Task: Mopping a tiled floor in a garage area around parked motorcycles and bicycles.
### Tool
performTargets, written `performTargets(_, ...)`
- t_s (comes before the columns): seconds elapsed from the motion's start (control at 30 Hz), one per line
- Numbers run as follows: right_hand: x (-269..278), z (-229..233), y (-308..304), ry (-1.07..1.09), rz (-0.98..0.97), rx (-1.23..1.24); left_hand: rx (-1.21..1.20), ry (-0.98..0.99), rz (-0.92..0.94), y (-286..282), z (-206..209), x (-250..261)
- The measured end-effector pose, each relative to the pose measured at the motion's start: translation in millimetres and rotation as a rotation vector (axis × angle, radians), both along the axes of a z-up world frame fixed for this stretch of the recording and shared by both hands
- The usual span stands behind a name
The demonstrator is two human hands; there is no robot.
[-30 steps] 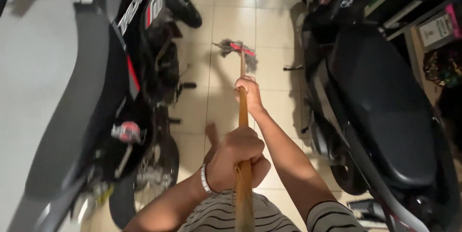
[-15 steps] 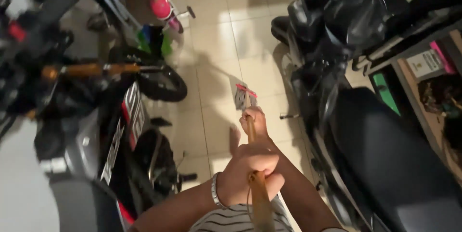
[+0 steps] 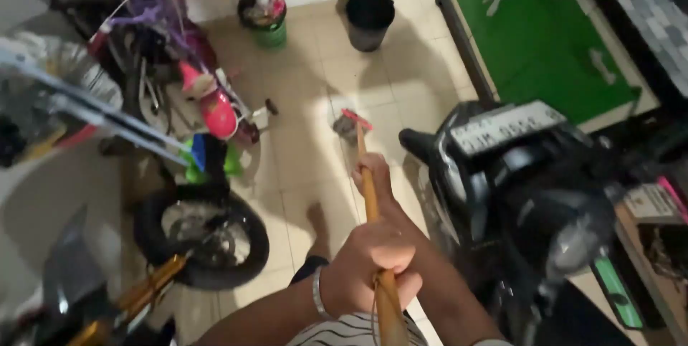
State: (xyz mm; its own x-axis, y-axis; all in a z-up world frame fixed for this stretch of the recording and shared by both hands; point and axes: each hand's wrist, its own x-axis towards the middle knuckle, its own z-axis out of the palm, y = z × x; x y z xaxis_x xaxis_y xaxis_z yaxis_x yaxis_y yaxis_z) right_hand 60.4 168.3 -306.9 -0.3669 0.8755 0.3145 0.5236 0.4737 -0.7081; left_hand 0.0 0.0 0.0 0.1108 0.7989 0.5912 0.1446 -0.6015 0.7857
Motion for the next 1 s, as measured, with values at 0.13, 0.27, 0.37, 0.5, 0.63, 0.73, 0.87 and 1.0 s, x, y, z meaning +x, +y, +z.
performTargets(0.13, -57, 16, 123, 0.23, 0.099, 0.099, 0.009, 0.037, -0.104, 119, -5, -60)
performTargets(0.27, -114, 27, 247, 0.186, -0.016, 0.205, 0.043, 0.051, -0.142, 232, 10, -118)
performTargets(0.37, -145, 47, 329, 0.247, -0.043, 0.349, 0.108, 0.062, -0.129, 309, 18, -149)
performTargets(0.5, -172, 50, 419, 0.247, -0.078, 0.333, 0.109, 0.094, -0.173, 402, 22, -187)
performTargets(0.63, -188, 2, 508, 0.112, -0.121, 0.113, 0.057, 0.055, -0.148, 503, -15, -207)
performTargets(0.73, -193, -40, 564, 0.07, -0.092, 0.078, 0.027, 0.078, -0.128, 577, -46, -215)
performTargets(0.87, -209, -60, 645, 0.138, -0.006, -0.015, -0.112, 0.071, -0.181, 676, -60, -233)
performTargets(1.0, -219, -93, 693, 0.0, -0.129, -0.107, -0.205, 0.081, -0.256, 753, -77, -251)
